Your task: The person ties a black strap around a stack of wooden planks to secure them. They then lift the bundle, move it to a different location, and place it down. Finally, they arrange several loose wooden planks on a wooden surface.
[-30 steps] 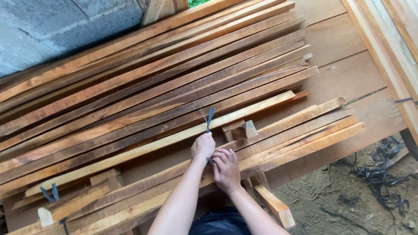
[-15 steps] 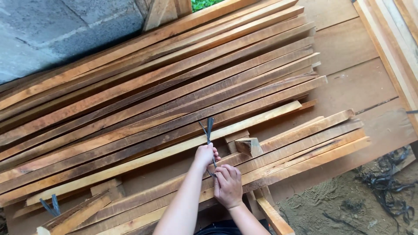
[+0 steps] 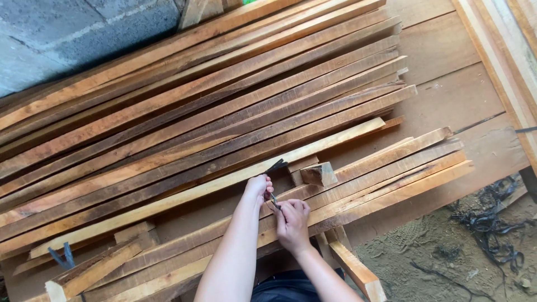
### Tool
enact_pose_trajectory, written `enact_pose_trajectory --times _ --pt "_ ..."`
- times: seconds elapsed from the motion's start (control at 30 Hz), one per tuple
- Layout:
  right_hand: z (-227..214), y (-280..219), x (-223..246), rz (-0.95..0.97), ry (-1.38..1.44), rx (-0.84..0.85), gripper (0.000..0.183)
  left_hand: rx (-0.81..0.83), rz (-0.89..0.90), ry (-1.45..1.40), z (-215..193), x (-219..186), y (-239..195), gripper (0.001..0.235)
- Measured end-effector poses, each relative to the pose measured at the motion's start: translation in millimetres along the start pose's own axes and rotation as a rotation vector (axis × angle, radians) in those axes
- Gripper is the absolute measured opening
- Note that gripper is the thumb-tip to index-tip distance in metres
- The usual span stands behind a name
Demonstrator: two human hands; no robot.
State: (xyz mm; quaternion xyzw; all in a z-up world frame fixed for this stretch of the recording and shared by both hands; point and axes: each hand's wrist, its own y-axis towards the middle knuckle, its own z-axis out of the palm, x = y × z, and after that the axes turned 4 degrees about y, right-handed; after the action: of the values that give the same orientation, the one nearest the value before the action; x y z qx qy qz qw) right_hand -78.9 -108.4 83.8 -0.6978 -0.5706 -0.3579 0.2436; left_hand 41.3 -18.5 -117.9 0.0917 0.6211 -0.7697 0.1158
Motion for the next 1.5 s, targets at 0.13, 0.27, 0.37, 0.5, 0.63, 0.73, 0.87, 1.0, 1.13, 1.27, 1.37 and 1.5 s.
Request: enact_pose_trajectory --times 0.13,0.27,0.37,0.5,0.63,0.73,0.87,1.0,1.13,1.27,1.37,1.5 --pt "-2.4 -4.8 -6.5 -0.138 -0.031 0.004 0.011 -0.027 0.013 0.028 1.3 -2.0 -1.0 0.018" --pt "7.4 -7.2 -8.2 -0.189 -0.153 0.043 0.009 -0.071 0.015 0.034 0.2 -2.6 -9.8 0.021" --pt "4.9 -8.6 -9.3 -0.188 -0.181 0.045 0.008 -0.071 0.046 0.112 8.2 0.6 -21.8 0.025" --pt "5.8 -9.4 -10.1 -0.209 -0.181 0.029 0.012 -0.073 0.404 0.397 1.8 15.4 -11.5 0.046" --pt "8.6 -9.3 -12.0 -0.221 -0.188 0.029 0.011 -0.473 0.83 1.038 5.6 2.4 -161.9 0.041" --pt "11.9 -11.3 -15.6 -0.172 -0.198 0.046 0.015 -0.436 0.95 1.104 -17.7 35.9 -206.5 0.053" --pt "8.1 -8.8 -6.7 -0.216 -0.13 -0.035 0.017 -0.306 0.989 1.855 -14.9 41.7 -243.7 0.116" --pt "7.9 -10.5 -7.8 -0.195 -0.141 -0.016 0.016 -0.301 0.847 1.988 -13.4 47.3 -228.0 0.132" --pt "9.8 -10.8 -6.1 -0.133 -0.176 0.013 0.015 -0.237 0.89 1.905 -21.7 50.3 -228.8 0.132" --pt "10.6 -11.4 -2.8 -0.17 -0.181 -0.014 0.015 -0.232 0.916 1.904 -20.7 44.7 -229.4 0.132" --pt "15.4 -9.5 -3.2 -0.212 -0.187 -0.028 0.015 -0.227 0.89 1.91 -23.1 42.1 -229.9 0.13" --pt "17.3 -12.7 -10.8 -0.204 -0.185 -0.059 0.016 -0.228 1.157 1.633 -42.4 25.8 -205.5 0.087"
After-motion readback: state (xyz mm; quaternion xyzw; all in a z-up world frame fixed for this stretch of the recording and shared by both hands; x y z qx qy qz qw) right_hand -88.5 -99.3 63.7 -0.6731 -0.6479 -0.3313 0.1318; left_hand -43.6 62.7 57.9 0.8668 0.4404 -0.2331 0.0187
